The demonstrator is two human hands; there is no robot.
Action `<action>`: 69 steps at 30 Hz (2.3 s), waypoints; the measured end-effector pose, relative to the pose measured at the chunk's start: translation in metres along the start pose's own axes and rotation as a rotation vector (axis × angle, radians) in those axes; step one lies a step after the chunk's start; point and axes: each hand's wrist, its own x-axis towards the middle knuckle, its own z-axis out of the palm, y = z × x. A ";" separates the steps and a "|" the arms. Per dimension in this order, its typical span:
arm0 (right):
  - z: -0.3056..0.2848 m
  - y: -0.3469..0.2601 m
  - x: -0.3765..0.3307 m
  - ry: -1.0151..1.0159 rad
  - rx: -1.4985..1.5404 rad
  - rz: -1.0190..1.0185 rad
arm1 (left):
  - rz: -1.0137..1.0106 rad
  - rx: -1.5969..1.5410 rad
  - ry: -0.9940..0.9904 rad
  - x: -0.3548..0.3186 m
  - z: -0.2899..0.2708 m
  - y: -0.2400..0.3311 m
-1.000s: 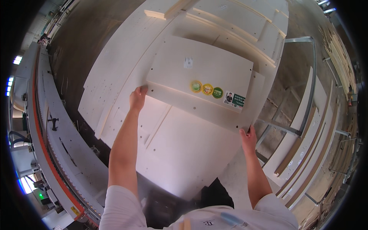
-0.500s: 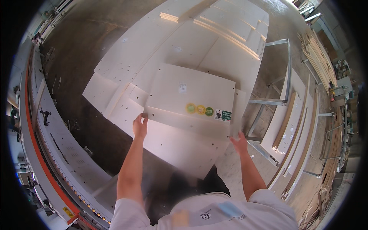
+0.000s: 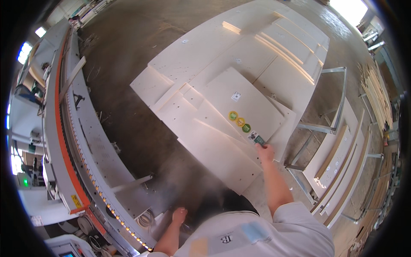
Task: The person picks up wood panels from a stack, places them into an edge-banding machine one by one, and then moves the processed panels to a separate pile.
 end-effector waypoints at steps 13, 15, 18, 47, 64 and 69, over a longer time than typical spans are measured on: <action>0.060 0.028 -0.035 -0.466 1.125 0.387 | 0.099 -0.478 0.137 -0.066 0.023 0.028; 0.040 0.052 -0.046 -0.521 1.084 0.382 | 0.067 -0.496 0.145 -0.084 0.031 0.030; 0.013 0.119 -0.057 -0.598 1.080 0.370 | -0.021 -0.491 0.168 -0.112 0.047 0.017; 0.241 -0.011 -0.388 -1.071 0.304 0.112 | -0.024 -1.335 0.779 -0.243 0.009 -0.221; 0.301 -0.043 -0.546 -1.372 -0.605 -0.561 | -0.745 -0.944 1.993 -0.368 -0.124 -0.568; 0.287 -0.043 -0.547 -1.418 -0.470 -0.349 | -0.589 -1.233 1.794 -0.381 -0.138 -0.599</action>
